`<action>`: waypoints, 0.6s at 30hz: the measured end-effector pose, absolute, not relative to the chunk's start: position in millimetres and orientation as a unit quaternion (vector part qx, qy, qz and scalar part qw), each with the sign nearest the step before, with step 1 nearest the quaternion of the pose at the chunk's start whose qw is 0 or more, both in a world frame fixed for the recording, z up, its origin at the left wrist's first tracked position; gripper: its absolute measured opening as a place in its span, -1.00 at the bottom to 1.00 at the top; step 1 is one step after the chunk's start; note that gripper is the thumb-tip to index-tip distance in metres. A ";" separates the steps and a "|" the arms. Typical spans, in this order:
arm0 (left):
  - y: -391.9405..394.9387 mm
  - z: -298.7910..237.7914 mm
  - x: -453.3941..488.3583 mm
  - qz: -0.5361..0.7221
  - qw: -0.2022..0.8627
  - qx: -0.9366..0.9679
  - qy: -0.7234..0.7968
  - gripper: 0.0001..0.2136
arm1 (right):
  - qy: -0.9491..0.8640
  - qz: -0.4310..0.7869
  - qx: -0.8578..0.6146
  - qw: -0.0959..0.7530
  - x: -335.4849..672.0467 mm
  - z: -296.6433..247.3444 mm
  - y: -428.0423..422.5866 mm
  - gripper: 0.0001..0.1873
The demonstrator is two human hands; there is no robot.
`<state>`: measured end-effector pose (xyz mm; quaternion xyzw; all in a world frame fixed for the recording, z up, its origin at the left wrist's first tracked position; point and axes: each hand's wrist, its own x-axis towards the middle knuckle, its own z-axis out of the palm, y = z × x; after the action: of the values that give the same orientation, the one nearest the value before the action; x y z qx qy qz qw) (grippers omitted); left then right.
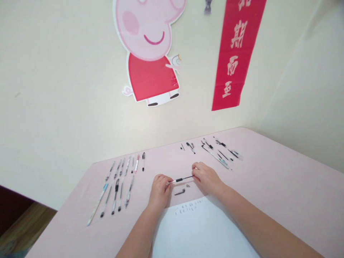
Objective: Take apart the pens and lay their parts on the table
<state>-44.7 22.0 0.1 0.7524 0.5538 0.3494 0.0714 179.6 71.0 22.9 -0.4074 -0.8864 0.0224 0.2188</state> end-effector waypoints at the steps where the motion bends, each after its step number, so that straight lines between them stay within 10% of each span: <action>1: 22.2 -0.4 -44.9 0.349 0.071 0.750 0.557 -0.88 | -0.886 0.016 -0.415 0.207 181.7 24.3 72.3 -0.85; 18: 24.8 -8.6 -50.4 0.348 0.076 0.720 0.596 -0.94 | -0.848 0.033 -0.524 0.074 221.3 43.4 87.4 -0.82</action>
<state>-50.4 24.8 -8.6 0.7197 0.5958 0.3482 0.0764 221.3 87.4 43.4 -0.5241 -0.8478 0.0328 0.0743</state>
